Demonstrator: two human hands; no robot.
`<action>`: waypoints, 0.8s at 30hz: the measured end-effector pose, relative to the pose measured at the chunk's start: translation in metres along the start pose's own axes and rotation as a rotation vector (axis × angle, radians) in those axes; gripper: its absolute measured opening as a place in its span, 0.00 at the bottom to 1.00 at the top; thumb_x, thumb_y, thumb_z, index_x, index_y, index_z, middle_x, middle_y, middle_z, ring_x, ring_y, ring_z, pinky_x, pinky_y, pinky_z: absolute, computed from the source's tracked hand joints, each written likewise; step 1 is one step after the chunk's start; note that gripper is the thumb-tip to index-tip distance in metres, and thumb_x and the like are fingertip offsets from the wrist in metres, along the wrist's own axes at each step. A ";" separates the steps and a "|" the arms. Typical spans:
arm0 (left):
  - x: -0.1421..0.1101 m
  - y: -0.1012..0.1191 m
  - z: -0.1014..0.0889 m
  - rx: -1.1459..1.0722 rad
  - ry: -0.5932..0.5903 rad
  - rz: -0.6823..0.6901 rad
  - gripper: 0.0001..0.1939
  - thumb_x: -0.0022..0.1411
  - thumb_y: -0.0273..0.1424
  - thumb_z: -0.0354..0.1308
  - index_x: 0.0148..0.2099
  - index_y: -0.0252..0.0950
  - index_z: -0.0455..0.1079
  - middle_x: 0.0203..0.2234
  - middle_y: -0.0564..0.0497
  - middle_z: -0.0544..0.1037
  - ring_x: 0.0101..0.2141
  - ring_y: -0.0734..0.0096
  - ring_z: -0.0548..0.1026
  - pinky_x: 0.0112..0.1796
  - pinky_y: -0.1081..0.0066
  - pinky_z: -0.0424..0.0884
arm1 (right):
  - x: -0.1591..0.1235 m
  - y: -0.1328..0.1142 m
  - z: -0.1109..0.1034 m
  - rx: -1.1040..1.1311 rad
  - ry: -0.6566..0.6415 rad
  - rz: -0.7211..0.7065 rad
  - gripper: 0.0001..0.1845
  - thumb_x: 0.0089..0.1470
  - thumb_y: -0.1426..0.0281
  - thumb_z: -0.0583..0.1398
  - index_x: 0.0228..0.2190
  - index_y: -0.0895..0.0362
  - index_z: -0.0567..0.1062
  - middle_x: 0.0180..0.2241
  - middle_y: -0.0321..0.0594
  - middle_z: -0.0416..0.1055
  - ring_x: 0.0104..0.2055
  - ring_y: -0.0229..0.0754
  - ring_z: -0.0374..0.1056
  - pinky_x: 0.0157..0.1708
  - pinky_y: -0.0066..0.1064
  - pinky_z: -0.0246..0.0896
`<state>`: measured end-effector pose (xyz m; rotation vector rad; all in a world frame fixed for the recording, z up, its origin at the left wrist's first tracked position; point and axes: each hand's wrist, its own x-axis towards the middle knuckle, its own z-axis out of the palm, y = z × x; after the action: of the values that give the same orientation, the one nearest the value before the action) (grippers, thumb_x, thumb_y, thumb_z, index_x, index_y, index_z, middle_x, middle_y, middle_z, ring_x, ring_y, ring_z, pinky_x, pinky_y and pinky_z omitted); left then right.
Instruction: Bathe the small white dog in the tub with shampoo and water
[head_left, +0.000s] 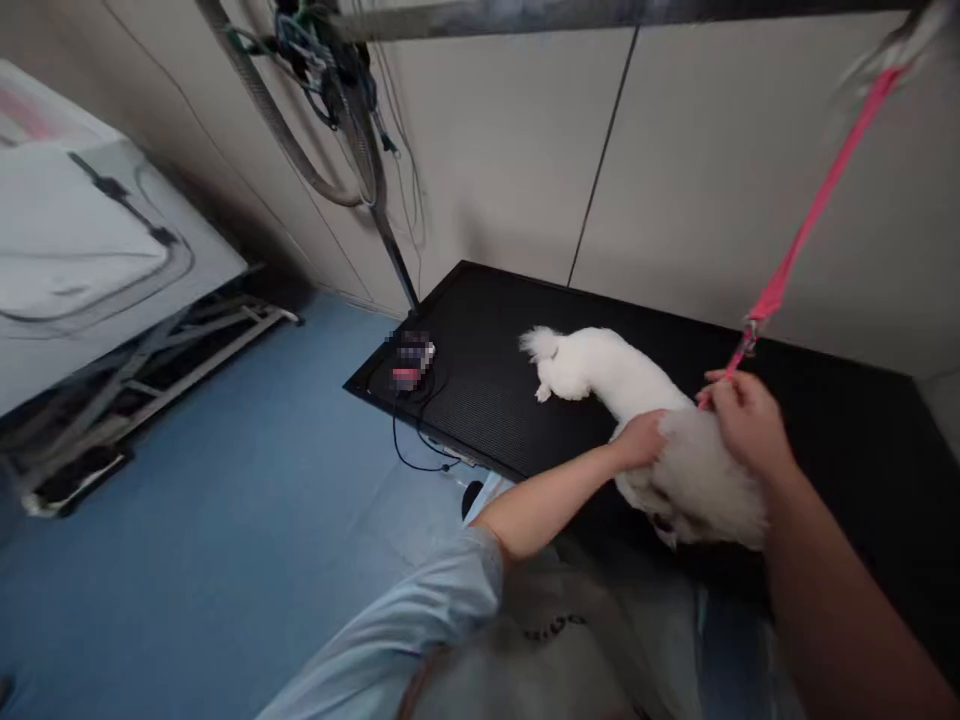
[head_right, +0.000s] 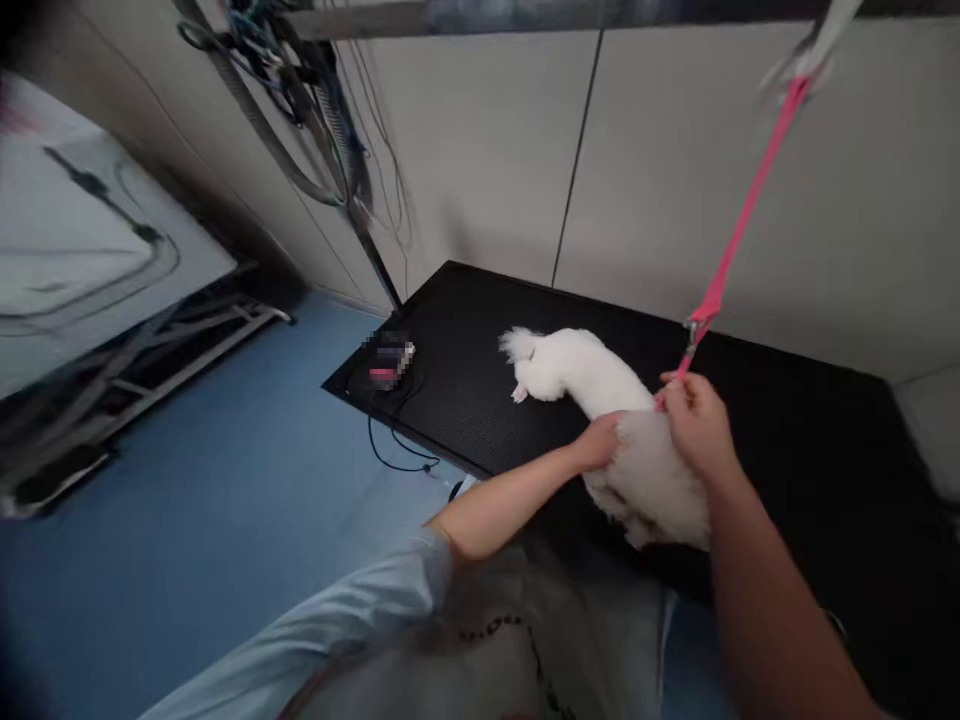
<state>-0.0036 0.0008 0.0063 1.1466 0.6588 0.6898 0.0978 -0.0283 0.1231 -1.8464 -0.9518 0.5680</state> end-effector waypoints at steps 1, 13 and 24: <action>-0.002 0.008 -0.002 -0.012 -0.022 -0.041 0.04 0.54 0.30 0.65 0.32 0.39 0.72 0.25 0.47 0.75 0.32 0.62 0.72 0.42 0.61 0.71 | -0.006 0.005 -0.003 -0.030 -0.042 0.082 0.06 0.58 0.75 0.61 0.31 0.57 0.79 0.24 0.35 0.72 0.27 0.39 0.64 0.34 0.34 0.57; -0.074 0.116 -0.040 0.237 0.131 0.236 0.19 0.60 0.37 0.63 0.23 0.37 0.61 0.20 0.60 0.60 0.26 0.78 0.58 0.32 0.73 0.56 | -0.051 0.031 -0.050 0.175 0.148 0.021 0.05 0.48 0.70 0.69 0.30 0.59 0.81 0.23 0.38 0.74 0.26 0.38 0.64 0.31 0.35 0.57; -0.126 0.109 -0.021 0.068 -0.061 0.287 0.30 0.57 0.58 0.68 0.29 0.36 0.67 0.23 0.55 0.70 0.25 0.77 0.64 0.29 0.74 0.62 | -0.158 0.038 -0.064 0.396 -0.107 -0.451 0.19 0.62 0.50 0.64 0.30 0.51 0.81 0.20 0.34 0.73 0.26 0.44 0.72 0.31 0.37 0.72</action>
<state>-0.1144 -0.0564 0.1189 1.3353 0.4727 0.8761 0.0642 -0.1997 0.1140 -1.2110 -1.1872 0.5301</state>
